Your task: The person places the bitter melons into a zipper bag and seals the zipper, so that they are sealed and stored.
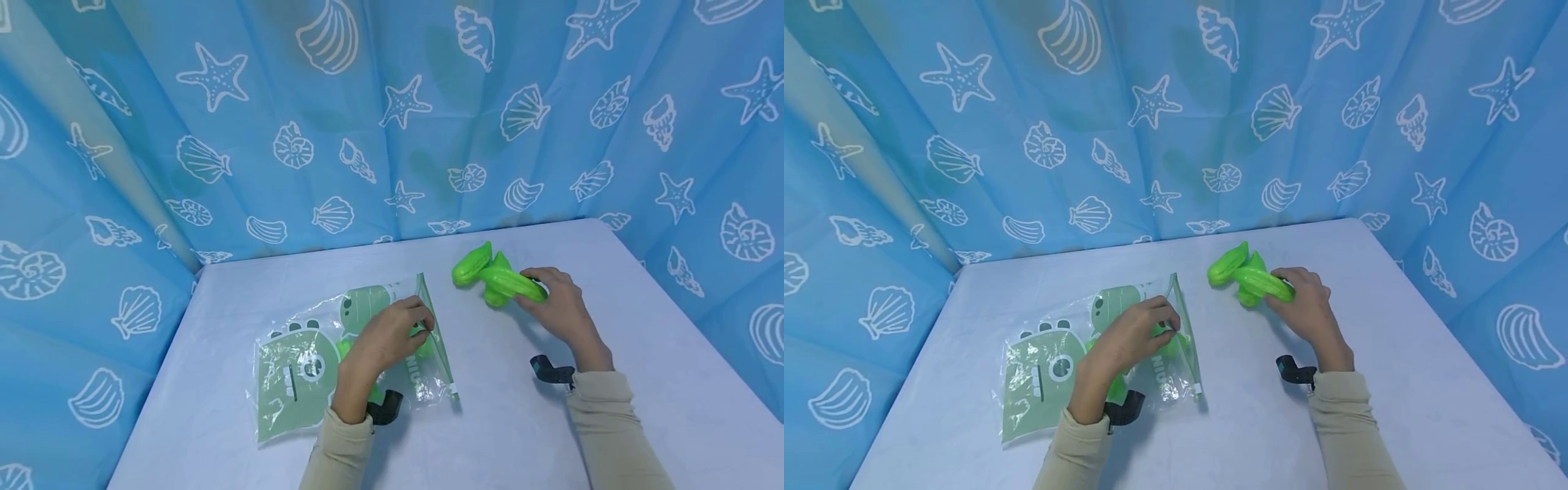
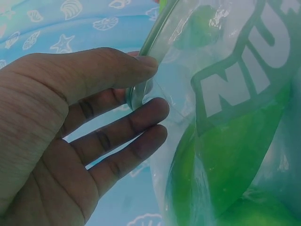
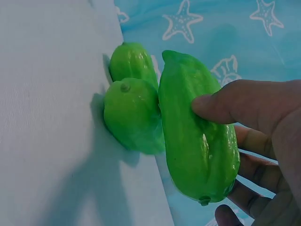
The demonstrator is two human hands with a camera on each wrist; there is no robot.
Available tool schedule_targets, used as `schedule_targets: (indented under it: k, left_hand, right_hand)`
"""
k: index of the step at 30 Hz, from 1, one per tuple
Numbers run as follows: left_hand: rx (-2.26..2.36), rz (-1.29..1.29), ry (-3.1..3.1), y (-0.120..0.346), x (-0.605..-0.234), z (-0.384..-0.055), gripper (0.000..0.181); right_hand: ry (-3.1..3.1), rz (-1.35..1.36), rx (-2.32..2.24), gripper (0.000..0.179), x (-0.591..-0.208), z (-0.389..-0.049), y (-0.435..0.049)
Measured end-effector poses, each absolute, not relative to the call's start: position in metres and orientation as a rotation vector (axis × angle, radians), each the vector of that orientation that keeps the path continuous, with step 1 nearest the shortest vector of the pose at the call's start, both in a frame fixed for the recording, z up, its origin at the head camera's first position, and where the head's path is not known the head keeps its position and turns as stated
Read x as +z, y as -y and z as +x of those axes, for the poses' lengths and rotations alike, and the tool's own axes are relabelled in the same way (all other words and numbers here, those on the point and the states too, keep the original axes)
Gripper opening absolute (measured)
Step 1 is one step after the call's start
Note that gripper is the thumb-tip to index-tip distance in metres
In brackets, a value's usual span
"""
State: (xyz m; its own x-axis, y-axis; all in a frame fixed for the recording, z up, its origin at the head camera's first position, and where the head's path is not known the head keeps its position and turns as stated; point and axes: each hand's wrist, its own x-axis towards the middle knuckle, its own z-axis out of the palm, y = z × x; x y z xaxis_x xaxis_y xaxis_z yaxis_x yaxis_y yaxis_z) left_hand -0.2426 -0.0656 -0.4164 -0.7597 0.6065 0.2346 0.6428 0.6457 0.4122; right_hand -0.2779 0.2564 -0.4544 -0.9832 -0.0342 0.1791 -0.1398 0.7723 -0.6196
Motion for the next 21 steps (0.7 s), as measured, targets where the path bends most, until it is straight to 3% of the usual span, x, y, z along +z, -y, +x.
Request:
schedule_targets:
  k: [21]
  left_hand:
    - [-0.746,-1.075,2.765,0.068,-0.415,-0.243,0.009]
  right_hand:
    - [2.827,0.284,1.001,0.051,-0.456,-0.279,-0.230]
